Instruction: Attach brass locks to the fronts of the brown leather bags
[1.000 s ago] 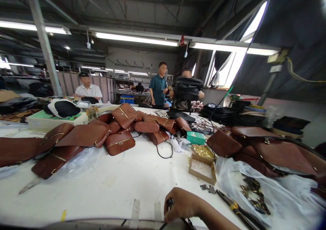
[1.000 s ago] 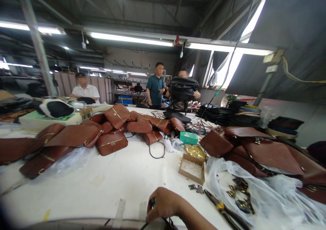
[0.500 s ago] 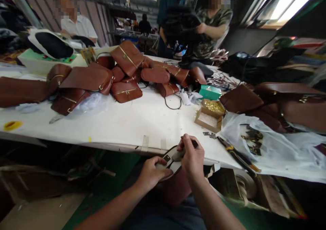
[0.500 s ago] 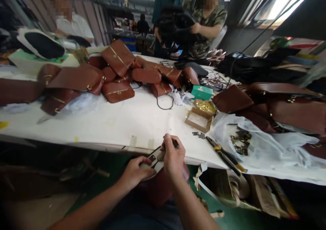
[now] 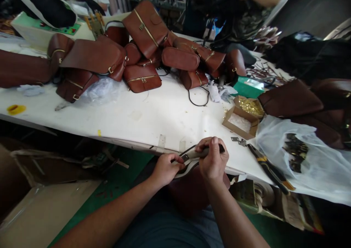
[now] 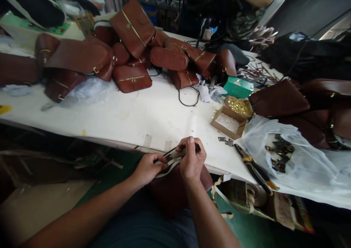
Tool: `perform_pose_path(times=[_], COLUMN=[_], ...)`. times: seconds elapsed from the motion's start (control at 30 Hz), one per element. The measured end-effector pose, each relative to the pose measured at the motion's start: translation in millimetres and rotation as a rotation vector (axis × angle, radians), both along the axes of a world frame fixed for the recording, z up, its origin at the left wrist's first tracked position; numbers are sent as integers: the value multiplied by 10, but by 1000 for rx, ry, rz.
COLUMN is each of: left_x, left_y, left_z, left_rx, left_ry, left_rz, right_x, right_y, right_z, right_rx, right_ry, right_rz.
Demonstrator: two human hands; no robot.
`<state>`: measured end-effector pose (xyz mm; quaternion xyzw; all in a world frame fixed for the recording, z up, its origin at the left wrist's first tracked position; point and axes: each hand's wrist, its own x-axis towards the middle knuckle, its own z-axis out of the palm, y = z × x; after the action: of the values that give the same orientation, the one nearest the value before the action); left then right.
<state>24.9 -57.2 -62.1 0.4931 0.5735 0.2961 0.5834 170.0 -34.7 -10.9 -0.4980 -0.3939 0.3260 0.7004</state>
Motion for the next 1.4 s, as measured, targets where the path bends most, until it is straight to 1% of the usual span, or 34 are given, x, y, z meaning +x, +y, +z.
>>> perform_pose_path(times=[0.13, 0.27, 0.4, 0.53, 0.63, 0.9, 1.13, 1.23, 1.33, 1.4], left_x=[57, 100, 124, 142, 154, 177, 173, 174, 171, 163], left_y=[-40, -72, -86, -87, -83, -78, -46, -37, -34, -36], left_z=[-14, -8, -19, -77, -108, -70, -91, -95, -63, -31], left_rx=[-14, -16, 2, 11, -2, -15, -55, -69, -63, -52], left_ry=[12, 80, 114, 101, 80, 47, 44, 36, 26, 15], left_rz=[63, 144, 173, 171, 169, 114, 131, 128, 119, 106], right_x=[20, 68, 93, 86, 83, 100, 95, 72, 54, 52], right_y=[14, -38, -79, -60, -65, -149, -78, -149, -245, -282], right_z=[-62, -143, -158, -146, -158, -185, -168, -177, -202, -217], right_rx=[-42, -61, -49, 12, 44, 76, 88, 89, 118, 156], right_ry=[23, 5, -2, 76, 103, 79, 196, 104, -82, -205], right_rz=[24, 56, 93, 67, 97, 209, 114, 161, 260, 302])
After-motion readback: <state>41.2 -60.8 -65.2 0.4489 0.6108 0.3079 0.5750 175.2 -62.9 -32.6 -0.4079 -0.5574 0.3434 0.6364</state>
